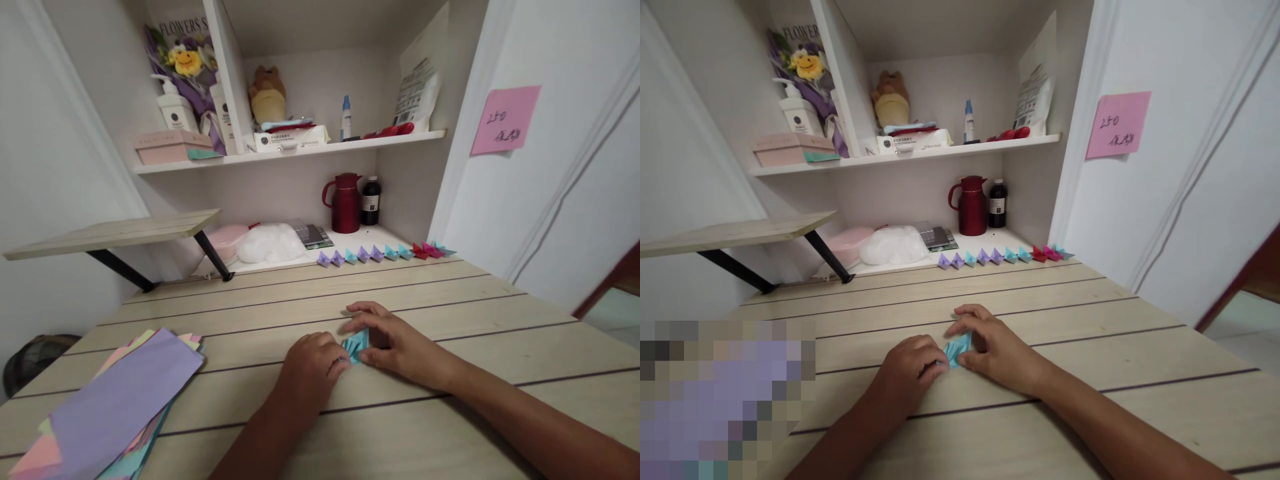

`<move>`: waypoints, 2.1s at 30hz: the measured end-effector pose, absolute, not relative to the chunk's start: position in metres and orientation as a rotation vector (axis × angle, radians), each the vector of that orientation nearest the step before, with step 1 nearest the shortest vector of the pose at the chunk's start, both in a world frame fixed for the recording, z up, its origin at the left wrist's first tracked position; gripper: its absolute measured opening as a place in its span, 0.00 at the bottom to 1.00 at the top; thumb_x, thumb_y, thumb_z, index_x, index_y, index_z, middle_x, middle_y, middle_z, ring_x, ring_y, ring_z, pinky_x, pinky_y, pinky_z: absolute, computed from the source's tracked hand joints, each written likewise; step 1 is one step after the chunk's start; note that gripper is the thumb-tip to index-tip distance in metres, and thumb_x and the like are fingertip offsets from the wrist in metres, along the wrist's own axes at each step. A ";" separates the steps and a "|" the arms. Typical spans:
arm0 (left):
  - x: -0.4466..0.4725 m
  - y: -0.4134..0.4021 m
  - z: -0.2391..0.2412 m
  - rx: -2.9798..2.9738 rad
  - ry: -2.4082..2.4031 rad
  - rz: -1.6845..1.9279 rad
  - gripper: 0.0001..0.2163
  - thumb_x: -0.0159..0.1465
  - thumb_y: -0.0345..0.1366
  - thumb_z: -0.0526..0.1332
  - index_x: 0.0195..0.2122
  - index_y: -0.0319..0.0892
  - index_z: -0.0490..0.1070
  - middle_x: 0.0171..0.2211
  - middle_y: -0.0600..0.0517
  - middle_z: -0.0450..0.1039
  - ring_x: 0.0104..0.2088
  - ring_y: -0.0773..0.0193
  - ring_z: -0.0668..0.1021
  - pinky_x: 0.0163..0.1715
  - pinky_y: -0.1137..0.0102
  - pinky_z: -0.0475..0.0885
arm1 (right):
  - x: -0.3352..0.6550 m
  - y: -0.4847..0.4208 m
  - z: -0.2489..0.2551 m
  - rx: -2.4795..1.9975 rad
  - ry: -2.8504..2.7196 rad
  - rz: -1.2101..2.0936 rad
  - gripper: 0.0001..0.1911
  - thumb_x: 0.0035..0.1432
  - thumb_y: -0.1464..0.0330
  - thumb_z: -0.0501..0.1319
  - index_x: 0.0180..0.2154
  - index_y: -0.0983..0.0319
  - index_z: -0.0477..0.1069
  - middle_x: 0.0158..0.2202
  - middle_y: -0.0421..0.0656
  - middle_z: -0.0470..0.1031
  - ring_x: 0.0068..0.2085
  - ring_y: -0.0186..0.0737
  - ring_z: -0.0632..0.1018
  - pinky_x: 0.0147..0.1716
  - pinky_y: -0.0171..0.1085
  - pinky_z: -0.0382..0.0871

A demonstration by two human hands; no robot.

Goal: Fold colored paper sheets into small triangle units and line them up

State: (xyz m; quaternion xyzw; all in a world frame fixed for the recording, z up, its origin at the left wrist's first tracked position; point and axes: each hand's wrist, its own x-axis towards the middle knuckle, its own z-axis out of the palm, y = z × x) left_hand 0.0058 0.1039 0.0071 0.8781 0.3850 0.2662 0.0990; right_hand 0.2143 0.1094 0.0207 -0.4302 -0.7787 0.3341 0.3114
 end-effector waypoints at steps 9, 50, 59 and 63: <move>0.007 0.104 0.007 2.510 1.161 0.835 0.05 0.62 0.30 0.61 0.32 0.44 0.76 0.30 0.55 0.75 0.33 0.66 0.74 0.35 0.71 0.66 | 0.207 0.113 0.015 -1.040 -2.118 0.678 0.08 0.58 0.73 0.59 0.33 0.57 0.76 0.46 0.44 0.74 0.52 0.43 0.72 0.52 0.43 0.65; 0.007 0.108 0.006 2.316 1.237 0.791 0.06 0.55 0.27 0.62 0.32 0.44 0.70 0.27 0.58 0.72 0.30 0.68 0.72 0.33 0.72 0.64 | 0.220 0.123 0.016 -1.290 -1.954 0.706 0.14 0.61 0.61 0.54 0.31 0.60 0.75 0.34 0.44 0.78 0.38 0.43 0.76 0.39 0.40 0.67; 0.006 0.108 0.006 2.204 1.268 0.783 0.12 0.54 0.27 0.63 0.39 0.45 0.70 0.29 0.59 0.73 0.29 0.68 0.71 0.34 0.72 0.65 | 0.222 0.124 0.013 -1.264 -1.976 0.726 0.12 0.61 0.63 0.55 0.33 0.60 0.75 0.36 0.44 0.77 0.39 0.43 0.76 0.41 0.39 0.67; 0.006 0.108 0.010 2.175 1.278 0.764 0.18 0.54 0.28 0.63 0.46 0.47 0.70 0.33 0.58 0.73 0.29 0.68 0.71 0.36 0.71 0.65 | 0.221 0.125 0.013 -1.277 -1.960 0.767 0.11 0.60 0.63 0.56 0.33 0.60 0.75 0.36 0.44 0.77 0.39 0.43 0.75 0.41 0.39 0.66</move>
